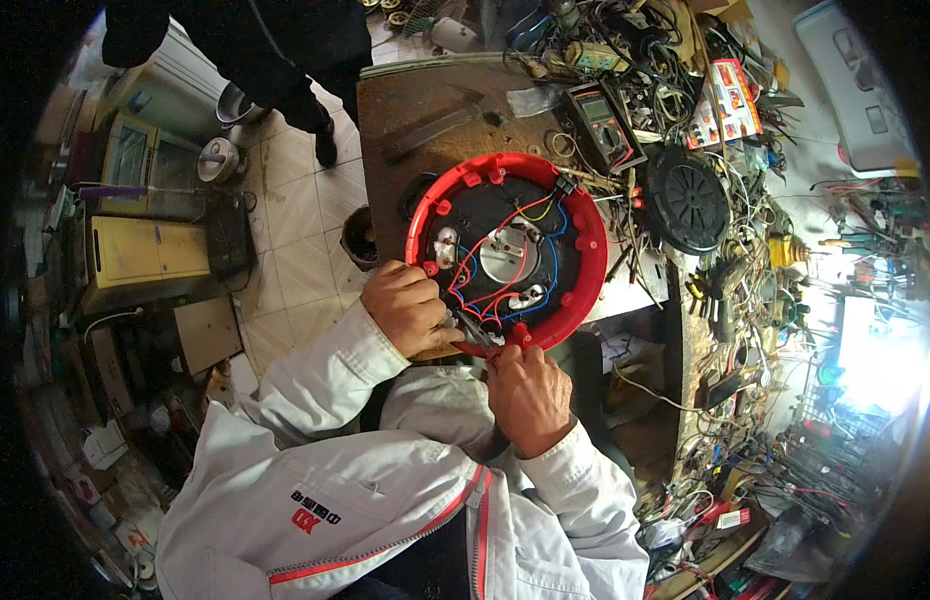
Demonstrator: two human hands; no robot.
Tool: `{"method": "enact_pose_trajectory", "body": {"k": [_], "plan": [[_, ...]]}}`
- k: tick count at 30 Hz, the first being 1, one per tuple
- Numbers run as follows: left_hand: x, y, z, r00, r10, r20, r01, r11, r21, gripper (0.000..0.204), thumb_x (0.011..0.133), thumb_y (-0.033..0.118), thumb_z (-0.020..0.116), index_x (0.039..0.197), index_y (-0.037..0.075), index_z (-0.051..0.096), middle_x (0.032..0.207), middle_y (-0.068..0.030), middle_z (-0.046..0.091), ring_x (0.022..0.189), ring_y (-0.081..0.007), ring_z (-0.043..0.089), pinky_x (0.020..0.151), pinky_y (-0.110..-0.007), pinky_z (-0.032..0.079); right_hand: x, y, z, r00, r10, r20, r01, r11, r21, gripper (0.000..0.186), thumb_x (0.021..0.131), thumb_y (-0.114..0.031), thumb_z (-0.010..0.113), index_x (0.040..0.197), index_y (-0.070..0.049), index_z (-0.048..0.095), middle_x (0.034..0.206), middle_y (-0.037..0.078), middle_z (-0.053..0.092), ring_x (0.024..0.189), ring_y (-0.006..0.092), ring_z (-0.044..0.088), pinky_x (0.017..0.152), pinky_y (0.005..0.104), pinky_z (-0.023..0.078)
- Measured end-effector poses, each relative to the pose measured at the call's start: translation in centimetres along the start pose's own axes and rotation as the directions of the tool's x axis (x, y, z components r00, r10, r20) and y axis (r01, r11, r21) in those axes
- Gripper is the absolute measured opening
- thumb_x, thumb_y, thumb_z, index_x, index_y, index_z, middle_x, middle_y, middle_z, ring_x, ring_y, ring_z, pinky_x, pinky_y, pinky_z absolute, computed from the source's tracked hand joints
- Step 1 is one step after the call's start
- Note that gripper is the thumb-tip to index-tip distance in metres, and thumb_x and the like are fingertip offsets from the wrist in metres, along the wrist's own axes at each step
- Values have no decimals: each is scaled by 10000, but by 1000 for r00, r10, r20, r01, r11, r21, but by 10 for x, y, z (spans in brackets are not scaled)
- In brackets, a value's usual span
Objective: The person disassembles a circular red electronic device using a power drill, removes the cover, and tests internal components with a multimeter. The person manipulates wires and probes while another person stands nearby.
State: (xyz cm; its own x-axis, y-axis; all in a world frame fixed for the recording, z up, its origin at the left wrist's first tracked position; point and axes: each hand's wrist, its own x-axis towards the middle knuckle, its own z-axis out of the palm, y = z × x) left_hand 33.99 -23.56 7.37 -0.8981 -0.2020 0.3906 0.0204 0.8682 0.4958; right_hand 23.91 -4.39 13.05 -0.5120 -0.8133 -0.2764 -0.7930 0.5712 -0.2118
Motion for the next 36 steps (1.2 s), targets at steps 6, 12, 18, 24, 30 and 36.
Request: {"method": "enact_pose_trajectory", "body": {"k": [6, 12, 18, 24, 30, 36], "plan": [[10, -5, 11, 993, 97, 68, -103, 990, 92, 324, 564, 345, 786, 588, 123, 552, 667, -10, 505, 700, -208, 558, 605, -354, 480, 0, 3, 11, 991, -14, -133, 24, 997, 72, 280, 783, -275, 739, 856, -41, 604, 767, 139, 627, 678, 321, 656, 572, 439, 524], [10, -6, 16, 983, 156, 96, -171, 971, 165, 297, 595, 303, 774, 562, 128, 537, 655, -12, 500, 662, -203, 554, 572, -343, 475, -7, 2, 33, 993, 32, -111, -27, 999, 45, 350, 806, -362, 715, 801, -39, 580, 726, 156, 617, 595, 318, 661, 510, 442, 531], [16, -4, 14, 982, 177, 71, -184, 978, 97, 291, 592, 265, 790, 547, 125, 539, 633, -20, 489, 633, -212, 548, 560, -353, 466, -7, -4, 29, 988, 136, -67, -135, 990, 30, 289, 808, -311, 724, 852, -59, 590, 786, 148, 652, 603, 313, 653, 526, 433, 518], [12, -6, 14, 985, 155, 75, -158, 986, 50, 280, 618, 243, 805, 583, 115, 558, 637, -24, 490, 663, -216, 552, 587, -364, 467, -6, 0, 20, 984, 178, -23, -165, 947, 275, 328, 846, -334, 681, 789, -32, 567, 682, 193, 629, 599, 388, 631, 546, 488, 500], [-7, -9, 15, 985, 160, -68, -168, 975, -147, 251, 685, 249, 810, 676, 84, 621, 756, -31, 611, 721, -231, 575, 640, -345, 483, 7, 6, -9, 992, 104, 73, -122, 941, 315, 302, 862, -295, 646, 796, -10, 569, 680, 214, 630, 638, 415, 627, 584, 514, 492], [-8, -9, 15, 986, 141, -89, -155, 971, -181, 242, 696, 244, 805, 686, 79, 628, 772, -42, 622, 735, -234, 584, 641, -344, 485, 1, 8, -25, 989, 48, 143, -75, 978, 194, 254, 862, -251, 625, 816, -8, 569, 712, 196, 638, 639, 387, 641, 584, 491, 505]]}}
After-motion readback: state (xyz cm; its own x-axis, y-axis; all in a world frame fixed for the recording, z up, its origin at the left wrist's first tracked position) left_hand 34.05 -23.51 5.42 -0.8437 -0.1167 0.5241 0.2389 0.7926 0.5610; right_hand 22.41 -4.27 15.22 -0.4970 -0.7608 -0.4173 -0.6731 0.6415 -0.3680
